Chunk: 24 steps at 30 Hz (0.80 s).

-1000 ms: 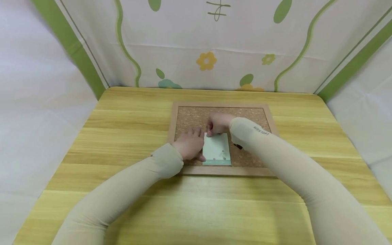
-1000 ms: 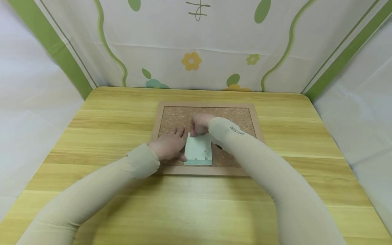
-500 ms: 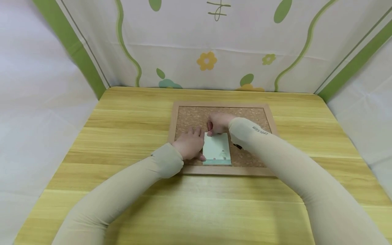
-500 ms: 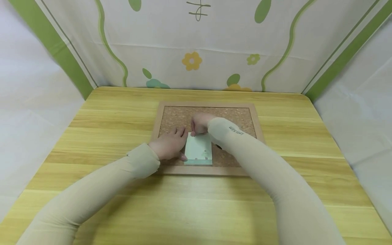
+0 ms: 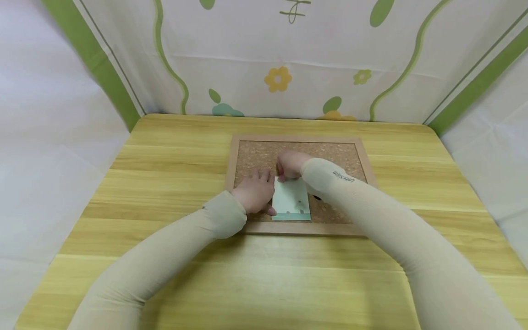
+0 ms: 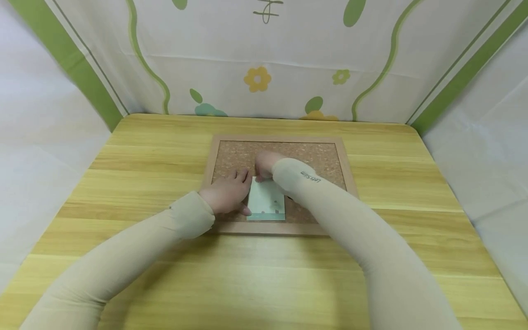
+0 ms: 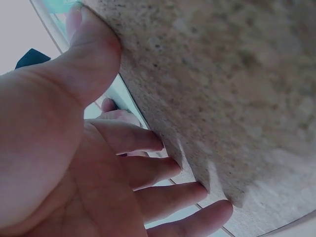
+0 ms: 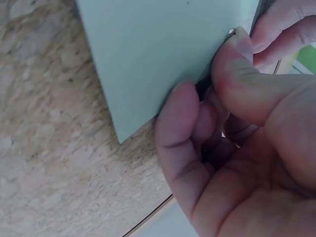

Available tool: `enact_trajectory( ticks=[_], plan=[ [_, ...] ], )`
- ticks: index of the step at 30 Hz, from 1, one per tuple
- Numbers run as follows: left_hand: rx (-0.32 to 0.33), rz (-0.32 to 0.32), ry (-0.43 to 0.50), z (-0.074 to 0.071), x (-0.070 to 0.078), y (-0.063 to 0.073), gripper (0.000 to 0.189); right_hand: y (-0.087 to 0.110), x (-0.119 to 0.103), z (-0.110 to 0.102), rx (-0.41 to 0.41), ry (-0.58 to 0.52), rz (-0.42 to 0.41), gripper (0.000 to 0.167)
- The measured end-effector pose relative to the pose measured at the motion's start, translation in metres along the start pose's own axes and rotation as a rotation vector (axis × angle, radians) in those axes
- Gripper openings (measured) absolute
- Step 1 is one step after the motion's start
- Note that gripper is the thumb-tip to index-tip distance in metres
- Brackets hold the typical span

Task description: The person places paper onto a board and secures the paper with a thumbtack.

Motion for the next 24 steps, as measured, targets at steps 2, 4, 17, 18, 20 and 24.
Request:
enact_trajectory(
  ticks=[2, 4, 17, 18, 20, 24],
  plan=[
    [-0.009, -0.004, 0.011, 0.001, -0.001, 0.001, 0.105, -0.001, -0.002, 0.000, -0.008, -0.001, 0.001, 0.015],
    [-0.013, -0.005, 0.015, 0.002, -0.002, 0.001, 0.105, -0.001, -0.003, 0.000, -0.009, -0.009, -0.008, 0.015],
    [0.029, 0.038, 0.051, 0.002, -0.002, 0.001, 0.105, 0.002, 0.008, 0.001, 0.064, -0.109, -0.174, 0.015],
    [0.029, 0.046, 0.059, 0.002, -0.002, 0.000, 0.106, 0.004, 0.008, 0.001, 0.064, -0.108, -0.177, 0.015],
    [0.019, 0.060, 0.081, 0.004, -0.002, -0.001, 0.107, 0.010, 0.008, -0.001, 0.073, -0.086, -0.196, 0.012],
    [-0.017, 0.075, 0.138, 0.007, -0.006, -0.005, 0.108, 0.037, 0.014, -0.010, 0.125, -0.060, -0.229, 0.015]
  ],
)
Point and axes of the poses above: each hand's wrist, its own y-axis away from the middle knuckle, its own z-axis out of the palm, x = y × z, the point moved 9 cm from there along -y, towards the middle knuckle, and after that the axes turned 9 degrees about -x, right-handed, at the moved point
